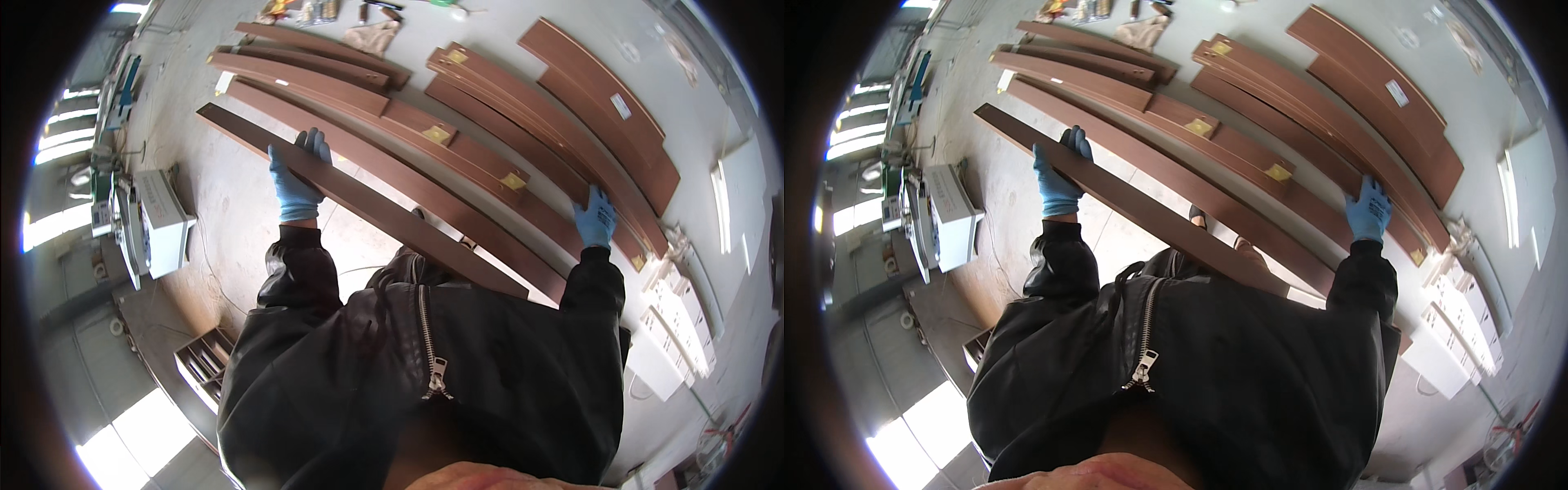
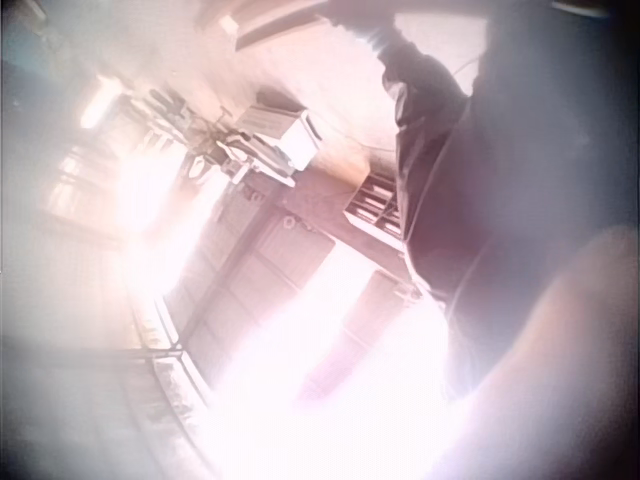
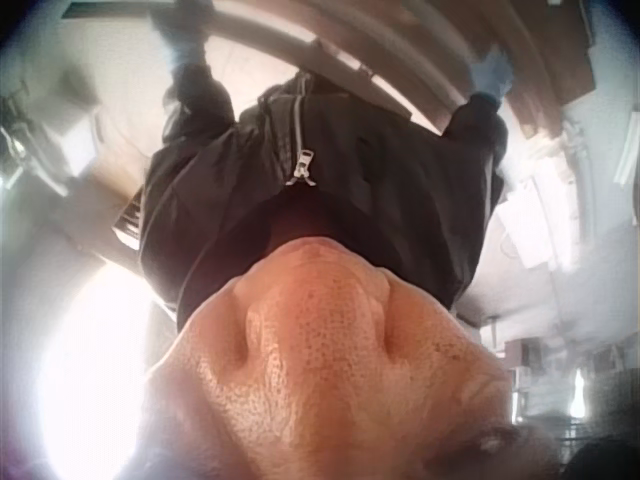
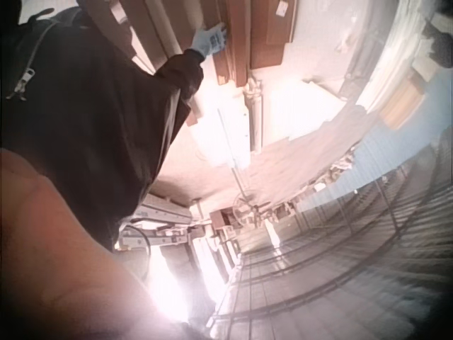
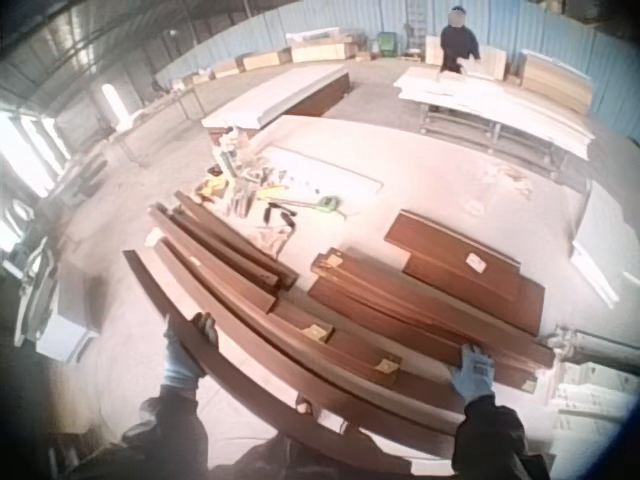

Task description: The person wipes several long wooden panels and a white board with a cloth, using a liquid from a plastic bottle. They handle the panels one at a time, wiping each surface and then placing them back on the workbench.

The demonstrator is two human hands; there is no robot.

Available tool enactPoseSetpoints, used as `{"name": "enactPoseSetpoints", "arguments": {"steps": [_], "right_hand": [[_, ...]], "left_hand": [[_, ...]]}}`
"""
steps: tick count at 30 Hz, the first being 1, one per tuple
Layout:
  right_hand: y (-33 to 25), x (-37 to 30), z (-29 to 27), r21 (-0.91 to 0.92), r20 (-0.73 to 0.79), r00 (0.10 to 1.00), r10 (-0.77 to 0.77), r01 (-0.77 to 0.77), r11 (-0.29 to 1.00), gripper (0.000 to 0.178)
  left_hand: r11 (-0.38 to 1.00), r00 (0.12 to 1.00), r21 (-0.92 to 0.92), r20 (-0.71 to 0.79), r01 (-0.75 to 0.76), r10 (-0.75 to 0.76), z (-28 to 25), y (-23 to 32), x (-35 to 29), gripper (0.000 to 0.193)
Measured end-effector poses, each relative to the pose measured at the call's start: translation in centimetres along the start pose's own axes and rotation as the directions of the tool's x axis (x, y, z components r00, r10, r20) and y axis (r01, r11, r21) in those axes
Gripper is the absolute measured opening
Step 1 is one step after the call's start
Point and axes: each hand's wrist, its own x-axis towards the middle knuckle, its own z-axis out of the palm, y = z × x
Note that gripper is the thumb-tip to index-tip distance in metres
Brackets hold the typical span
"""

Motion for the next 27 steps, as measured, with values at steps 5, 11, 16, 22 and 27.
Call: {"name": "enactPoseSetpoints", "arguments": {"steps": [5,11,16,22,27], "right_hand": [[-7.1,1.9,-4.0,-0.157,0.163,0.987,0.0,0.026,0.987,0.055],[-24.5,3.7,-6.5,0.094,-0.169,0.858,-0.485,0.504,0.858,0.049],[-40.1,6.2,-4.9,0.148,-0.194,0.749,-0.634,0.661,0.736,0.061],[-51.9,9.8,-2.0,0.018,-0.179,0.759,-0.626,0.638,0.77,0.077],[-55.5,11.3,-2.0,-0.097,-0.118,0.802,-0.586,0.578,0.811,0.085]], "left_hand": [[0.997,0.993,-0.028,-0.094,-0.075,0.072,-2.9,3.2,-0.3,0.078],[0.989,0.982,-0.077,-0.15,-0.13,0.117,-7.9,9.0,0.9,0.083],[0.972,0.965,-0.131,-0.204,-0.194,0.166,-12.7,15.1,2.9,0.078],[0.95,0.933,-0.131,-0.27,-0.282,0.24,-18.4,22.1,5.4,0.081],[0.941,0.917,-0.148,-0.313,-0.304,0.247,-20.5,25.3,7.0,0.078]]}}
